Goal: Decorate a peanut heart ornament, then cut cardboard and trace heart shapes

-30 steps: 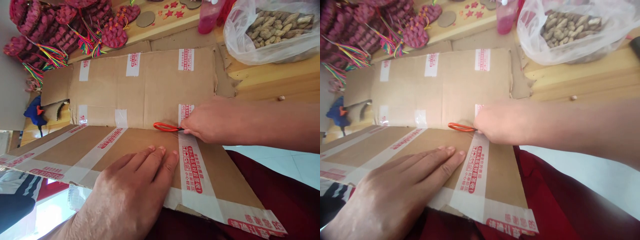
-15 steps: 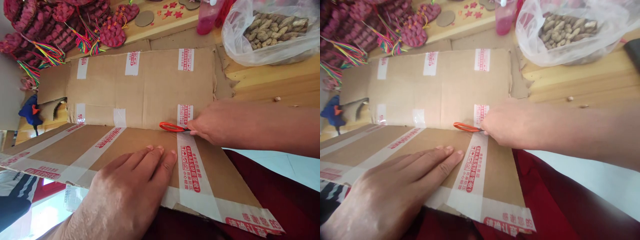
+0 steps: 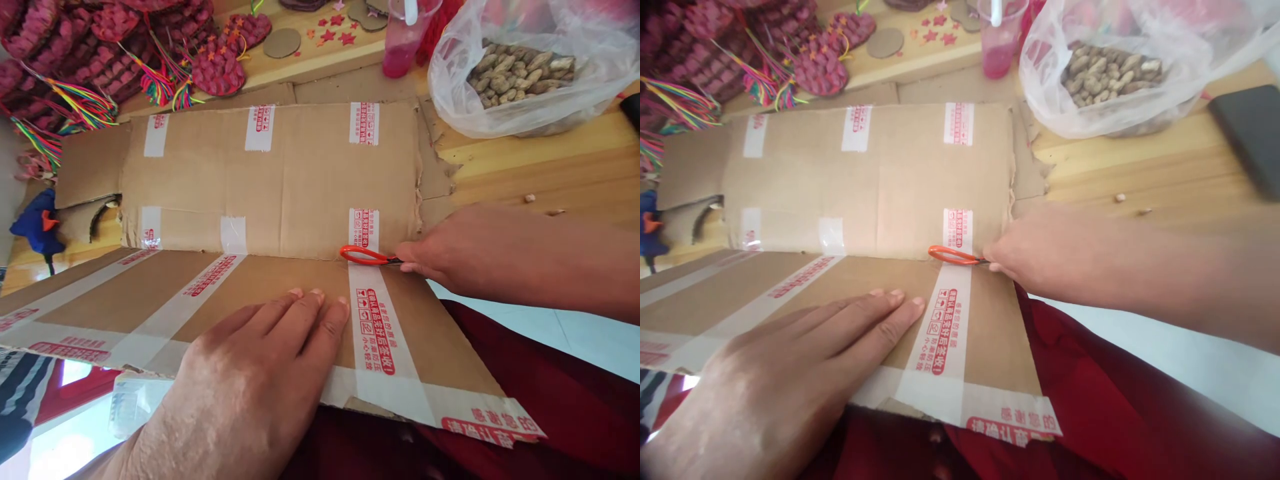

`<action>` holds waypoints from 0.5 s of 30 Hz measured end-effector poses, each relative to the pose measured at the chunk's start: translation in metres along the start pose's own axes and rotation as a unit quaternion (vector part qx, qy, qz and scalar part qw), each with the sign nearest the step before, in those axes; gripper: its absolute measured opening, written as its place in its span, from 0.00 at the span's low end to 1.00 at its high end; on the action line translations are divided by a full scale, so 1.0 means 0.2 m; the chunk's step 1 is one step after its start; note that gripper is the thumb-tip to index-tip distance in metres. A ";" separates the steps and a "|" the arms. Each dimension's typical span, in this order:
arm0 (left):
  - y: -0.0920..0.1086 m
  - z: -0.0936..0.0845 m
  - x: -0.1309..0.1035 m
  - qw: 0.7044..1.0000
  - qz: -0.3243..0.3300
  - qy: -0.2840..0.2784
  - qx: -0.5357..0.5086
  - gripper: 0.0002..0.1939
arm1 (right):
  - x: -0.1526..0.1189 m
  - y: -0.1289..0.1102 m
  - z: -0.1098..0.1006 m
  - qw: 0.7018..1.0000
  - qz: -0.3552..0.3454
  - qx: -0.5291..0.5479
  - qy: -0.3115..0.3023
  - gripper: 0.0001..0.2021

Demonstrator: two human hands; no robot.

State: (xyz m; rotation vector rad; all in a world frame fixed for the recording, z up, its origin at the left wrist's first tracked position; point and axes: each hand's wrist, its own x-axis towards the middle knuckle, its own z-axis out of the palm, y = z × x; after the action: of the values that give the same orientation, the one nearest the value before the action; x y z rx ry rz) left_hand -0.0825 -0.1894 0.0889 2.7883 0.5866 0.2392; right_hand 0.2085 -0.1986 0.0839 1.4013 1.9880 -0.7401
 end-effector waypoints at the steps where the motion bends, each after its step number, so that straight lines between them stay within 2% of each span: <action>1: 0.00 0.00 0.00 1.000 0.001 0.004 0.001 0.23 | -0.01 0.01 0.01 1.000 -0.011 -0.002 -0.002 0.11; 4: 0.00 0.00 0.01 1.000 0.012 0.001 -0.001 0.23 | -0.01 0.03 0.01 0.999 -0.042 -0.003 0.008 0.13; 9: -0.02 -0.01 0.02 1.000 0.014 0.017 0.009 0.23 | 0.00 0.04 -0.04 1.000 -0.016 0.011 0.001 0.15; 12: -0.02 -0.02 0.02 1.000 0.022 0.001 0.003 0.23 | 0.03 0.00 -0.08 0.999 -0.018 0.001 0.026 0.17; 15: -0.02 -0.03 0.02 1.000 0.019 -0.003 0.001 0.22 | 0.08 -0.08 -0.12 0.999 -0.030 -0.019 0.002 0.15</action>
State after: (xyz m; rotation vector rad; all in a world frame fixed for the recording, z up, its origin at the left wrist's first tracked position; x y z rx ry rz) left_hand -0.0811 -0.1836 0.0940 2.8041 0.5334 0.2374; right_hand 0.1862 -0.1760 0.0889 1.3265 2.0449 -0.7225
